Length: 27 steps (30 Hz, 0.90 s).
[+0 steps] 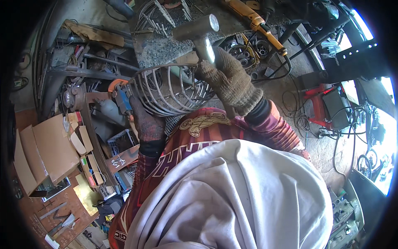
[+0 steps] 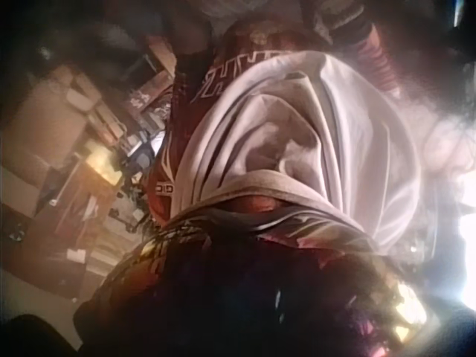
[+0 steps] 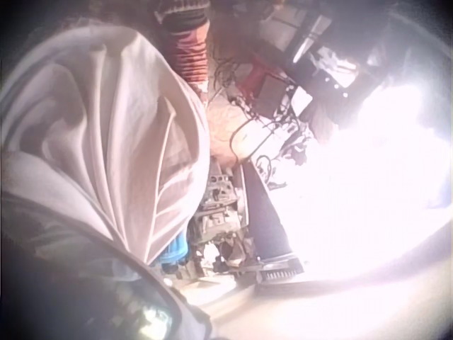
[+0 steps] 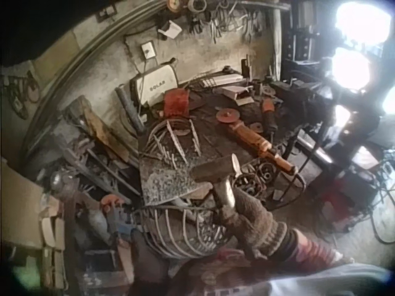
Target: The person shapes a curved metal cage by hammering its frame and using a handheld grinder to smooth the edges while holding the piece on a workbench.
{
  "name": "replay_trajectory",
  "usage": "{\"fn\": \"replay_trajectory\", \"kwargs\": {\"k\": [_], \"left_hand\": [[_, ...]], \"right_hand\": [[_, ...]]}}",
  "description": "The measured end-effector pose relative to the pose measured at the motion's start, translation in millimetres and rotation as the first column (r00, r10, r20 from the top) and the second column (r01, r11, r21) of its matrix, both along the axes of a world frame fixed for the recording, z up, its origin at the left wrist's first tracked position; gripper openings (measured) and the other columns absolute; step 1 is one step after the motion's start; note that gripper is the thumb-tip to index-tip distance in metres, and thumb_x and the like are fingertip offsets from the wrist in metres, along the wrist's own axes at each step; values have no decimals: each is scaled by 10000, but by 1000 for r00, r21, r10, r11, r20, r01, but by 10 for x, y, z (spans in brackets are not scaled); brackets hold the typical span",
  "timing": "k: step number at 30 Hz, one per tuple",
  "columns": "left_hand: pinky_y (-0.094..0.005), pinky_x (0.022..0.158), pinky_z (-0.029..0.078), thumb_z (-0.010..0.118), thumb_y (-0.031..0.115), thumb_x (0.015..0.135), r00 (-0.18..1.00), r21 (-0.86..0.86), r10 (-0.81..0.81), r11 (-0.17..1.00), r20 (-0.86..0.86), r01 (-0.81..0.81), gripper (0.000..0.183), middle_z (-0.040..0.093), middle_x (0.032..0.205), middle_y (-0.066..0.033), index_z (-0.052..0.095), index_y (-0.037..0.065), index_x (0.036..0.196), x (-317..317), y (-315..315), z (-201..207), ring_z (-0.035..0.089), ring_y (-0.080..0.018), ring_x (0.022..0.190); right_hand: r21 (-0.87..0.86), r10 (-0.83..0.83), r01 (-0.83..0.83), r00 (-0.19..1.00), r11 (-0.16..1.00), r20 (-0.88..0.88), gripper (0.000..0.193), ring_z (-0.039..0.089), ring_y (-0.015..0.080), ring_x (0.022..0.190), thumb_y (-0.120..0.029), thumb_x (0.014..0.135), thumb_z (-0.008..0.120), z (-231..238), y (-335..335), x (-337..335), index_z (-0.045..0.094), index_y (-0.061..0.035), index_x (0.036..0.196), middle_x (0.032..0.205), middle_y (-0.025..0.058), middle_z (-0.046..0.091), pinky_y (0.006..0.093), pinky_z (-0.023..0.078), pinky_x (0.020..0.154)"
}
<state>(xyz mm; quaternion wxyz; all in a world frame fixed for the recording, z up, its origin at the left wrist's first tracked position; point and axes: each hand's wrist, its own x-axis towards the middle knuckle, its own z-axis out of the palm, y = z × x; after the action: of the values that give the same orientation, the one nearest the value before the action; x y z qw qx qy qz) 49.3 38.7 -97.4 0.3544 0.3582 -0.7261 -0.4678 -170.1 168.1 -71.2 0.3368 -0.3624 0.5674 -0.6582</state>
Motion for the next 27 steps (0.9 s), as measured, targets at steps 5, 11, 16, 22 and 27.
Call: {"fn": "replay_trajectory", "kwargs": {"k": [5, 11, 16, 22, 27], "left_hand": [[-372, 956, 458, 675, 249, 900, 992, -315, 124, 943, 19, -112, 509, 574, 1222, -189, 482, -1, 1300, -54, -44, 61, 567, -325, 1132], [-398, 810, 486, 715, 274, 864, 843, -459, -216, 758, 492, 462, 389, 641, 998, -160, 589, 33, 1143, -386, -152, 831, 625, -291, 931], [-351, 612, 456, 690, 339, 890, 855, -250, -246, 887, 457, 389, 323, 625, 727, -106, 642, 21, 925, -307, -169, 573, 604, -223, 664], [-345, 600, 473, 700, 262, 890, 954, -306, 5, 948, 300, 91, 259, 642, 736, -128, 640, 10, 886, -413, -7, 549, 619, -220, 640], [-341, 628, 486, 688, 238, 903, 980, -305, 35, 952, 196, 27, 225, 667, 762, -113, 649, 17, 902, -445, -14, 519, 633, -206, 665]], "right_hand": [[7, -13, 14, 998, 1000, -59, 369, 606, 147, 842, -327, 946, 628, -41, 70, -152, 581, -22, 1150, 943, 84, 647, 318, 491, 764], [13, 55, -53, 982, 999, -180, 359, 594, 159, 815, -326, 938, 638, -86, 97, -272, 597, -29, 1135, 890, 81, 622, 331, 484, 735], [55, 93, -79, 943, 995, -321, 424, 636, 233, 873, -360, 951, 600, -71, 51, -394, 576, -8, 1187, 946, 133, 652, 365, 500, 762], [-251, -218, 147, 933, 957, -285, 577, 663, 259, 847, -440, 931, 610, -91, 135, -428, 502, 24, 1256, 968, 156, 663, 363, 531, 742], [-26, 177, -183, 972, 983, -154, 593, 637, 217, 730, -471, 919, 618, -76, 395, -341, 530, 19, 1241, 875, 118, 660, 331, 513, 672]]}}
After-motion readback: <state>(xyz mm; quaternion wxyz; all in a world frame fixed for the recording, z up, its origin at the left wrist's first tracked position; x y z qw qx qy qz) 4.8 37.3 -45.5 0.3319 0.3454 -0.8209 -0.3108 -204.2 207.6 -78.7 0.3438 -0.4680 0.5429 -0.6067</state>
